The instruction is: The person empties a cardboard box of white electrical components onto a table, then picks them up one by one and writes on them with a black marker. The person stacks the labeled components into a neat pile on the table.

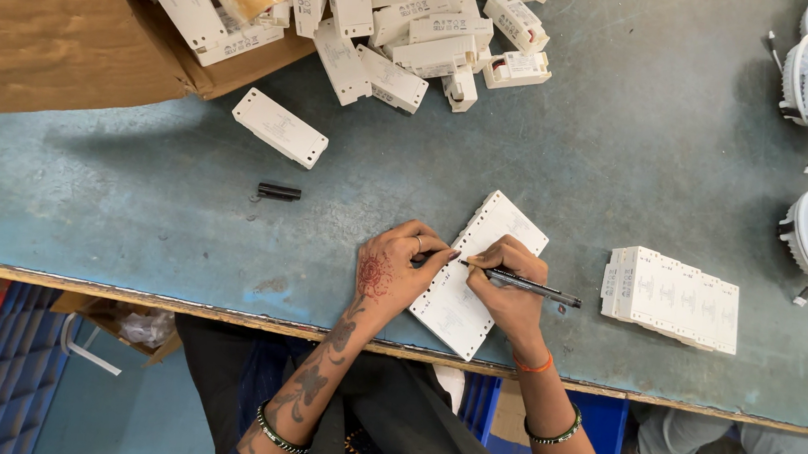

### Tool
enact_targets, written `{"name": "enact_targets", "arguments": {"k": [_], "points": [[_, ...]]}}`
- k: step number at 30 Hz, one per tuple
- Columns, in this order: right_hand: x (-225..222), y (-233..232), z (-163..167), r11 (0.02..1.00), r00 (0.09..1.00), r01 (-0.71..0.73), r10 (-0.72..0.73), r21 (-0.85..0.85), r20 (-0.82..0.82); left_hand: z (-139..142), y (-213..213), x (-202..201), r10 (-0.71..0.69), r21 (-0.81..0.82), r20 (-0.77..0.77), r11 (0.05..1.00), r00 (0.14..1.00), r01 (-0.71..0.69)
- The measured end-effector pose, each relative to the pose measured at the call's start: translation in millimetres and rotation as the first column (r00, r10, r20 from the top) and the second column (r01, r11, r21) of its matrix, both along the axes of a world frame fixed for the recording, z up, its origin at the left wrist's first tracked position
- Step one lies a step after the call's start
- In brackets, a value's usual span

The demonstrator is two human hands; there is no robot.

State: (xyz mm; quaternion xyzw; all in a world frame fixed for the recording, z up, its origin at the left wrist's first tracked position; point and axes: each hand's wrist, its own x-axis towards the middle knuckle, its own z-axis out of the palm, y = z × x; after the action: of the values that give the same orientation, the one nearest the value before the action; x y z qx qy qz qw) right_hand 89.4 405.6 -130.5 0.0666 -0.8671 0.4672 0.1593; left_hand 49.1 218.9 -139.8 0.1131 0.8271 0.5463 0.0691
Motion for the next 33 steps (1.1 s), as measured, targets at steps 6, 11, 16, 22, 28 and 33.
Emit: {"name": "enact_targets", "arguments": {"k": [6,11,16,22,28,33], "points": [[-0.4,0.7,-1.4,1.0,1.0,0.004,-0.004,0.014,0.01,-2.1,0.5,0.8,0.005,-0.01,-0.023,1.0,1.0,-0.005],[0.2,2.5,0.9,1.0,1.0,-0.008,0.008,-0.015,0.012,-2.7,0.6,0.5,0.004,-0.013,-0.019,1.0,1.0,-0.004],[-4.8,9.8,7.0,0.999,1.0,-0.005,0.006,-0.053,0.013,-2.0,0.1,-0.5,0.001,-0.011,-0.011,1.0,1.0,-0.001],[-8.8,8.9,2.1,0.999,0.999,-0.016,0.018,-0.051,0.041,-0.4,-0.3,-0.5,0.002,-0.007,-0.018,1.0,1.0,-0.002],[-7.7,7.3,-1.1,0.998,0.999,-0.029,0.03,-0.052,0.026,0.5,-1.1,-0.3,-0.003,0.005,-0.031,1.0,1.0,0.003],[-7.6,7.7,-1.4,0.999,0.999,-0.024,0.025,-0.035,0.026,0.5,-0.9,0.0,-0.008,0.0,-0.019,1.0,1.0,0.008]]}}
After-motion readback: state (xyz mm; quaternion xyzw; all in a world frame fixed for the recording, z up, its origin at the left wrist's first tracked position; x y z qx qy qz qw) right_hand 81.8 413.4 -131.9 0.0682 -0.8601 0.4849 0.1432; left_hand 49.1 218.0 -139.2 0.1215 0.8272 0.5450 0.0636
